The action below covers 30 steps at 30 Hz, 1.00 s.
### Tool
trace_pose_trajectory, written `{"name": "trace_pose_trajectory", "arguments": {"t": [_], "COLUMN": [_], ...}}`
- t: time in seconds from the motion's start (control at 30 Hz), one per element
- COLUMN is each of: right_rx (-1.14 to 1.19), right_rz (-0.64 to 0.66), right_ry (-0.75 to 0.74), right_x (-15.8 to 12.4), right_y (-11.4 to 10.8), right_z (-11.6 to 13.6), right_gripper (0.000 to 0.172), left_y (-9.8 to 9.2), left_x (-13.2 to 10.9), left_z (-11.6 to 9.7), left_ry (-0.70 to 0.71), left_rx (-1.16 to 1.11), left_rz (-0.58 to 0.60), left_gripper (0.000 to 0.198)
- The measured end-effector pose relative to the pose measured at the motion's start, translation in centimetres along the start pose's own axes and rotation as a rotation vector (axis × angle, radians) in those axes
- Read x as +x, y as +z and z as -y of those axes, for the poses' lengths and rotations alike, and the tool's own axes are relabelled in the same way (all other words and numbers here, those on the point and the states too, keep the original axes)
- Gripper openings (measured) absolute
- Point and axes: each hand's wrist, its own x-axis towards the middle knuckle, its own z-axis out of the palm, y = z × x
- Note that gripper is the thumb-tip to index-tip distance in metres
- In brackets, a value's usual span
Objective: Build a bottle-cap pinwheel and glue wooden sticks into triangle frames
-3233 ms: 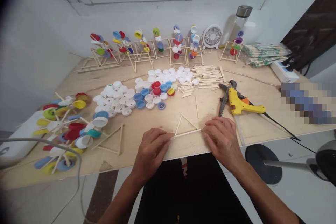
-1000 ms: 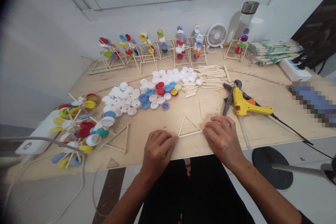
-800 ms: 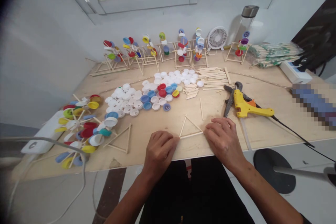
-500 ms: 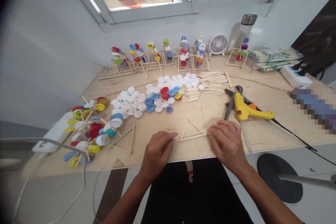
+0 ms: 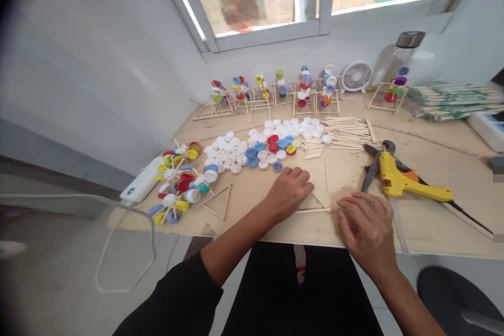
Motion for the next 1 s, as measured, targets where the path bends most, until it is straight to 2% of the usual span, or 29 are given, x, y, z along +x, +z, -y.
{"name": "trace_pose_trajectory", "arguments": {"t": [0.13,0.27,0.37,0.5,0.67,0.8,1.0], "right_rx": [-0.009,-0.014,-0.010,-0.018,-0.024,-0.039,-0.037], "right_rz": [-0.009,0.000,-0.010,-0.014,-0.006,0.003,0.015], "right_ry": [-0.017,-0.019,-0.022,-0.038,-0.040,-0.028,-0.011], "right_x": [-0.1,-0.2,-0.3,-0.4,-0.3,-0.3,-0.1], "right_y": [0.0,0.0,0.1,0.3,0.3,0.2,0.1], "right_z": [-0.3,-0.2,-0.3,-0.4,-0.3,-0.2,0.3], "right_gripper": [0.013,0.013,0.013,0.014,0.013,0.012,0.013], "left_y": [-0.7,-1.8,-2.7,-3.8,-3.7,-2.9,-2.9], "left_x": [-0.2,-2.1,-4.8,-9.5,-13.7,-14.6,-15.2], "left_z": [0.4,1.6,2.9,4.3,4.1,3.4,3.2], "left_ry": [0.039,-0.032,-0.187,-0.510,-0.748,-0.773,-0.792], "left_rx": [0.052,0.058,0.043,0.032,0.171,0.285,0.295], "left_rz": [0.026,0.045,0.043,0.011,-0.039,-0.156,-0.292], "left_gripper": [0.018,0.014,0.013,0.014,0.017,0.018,0.013]}}
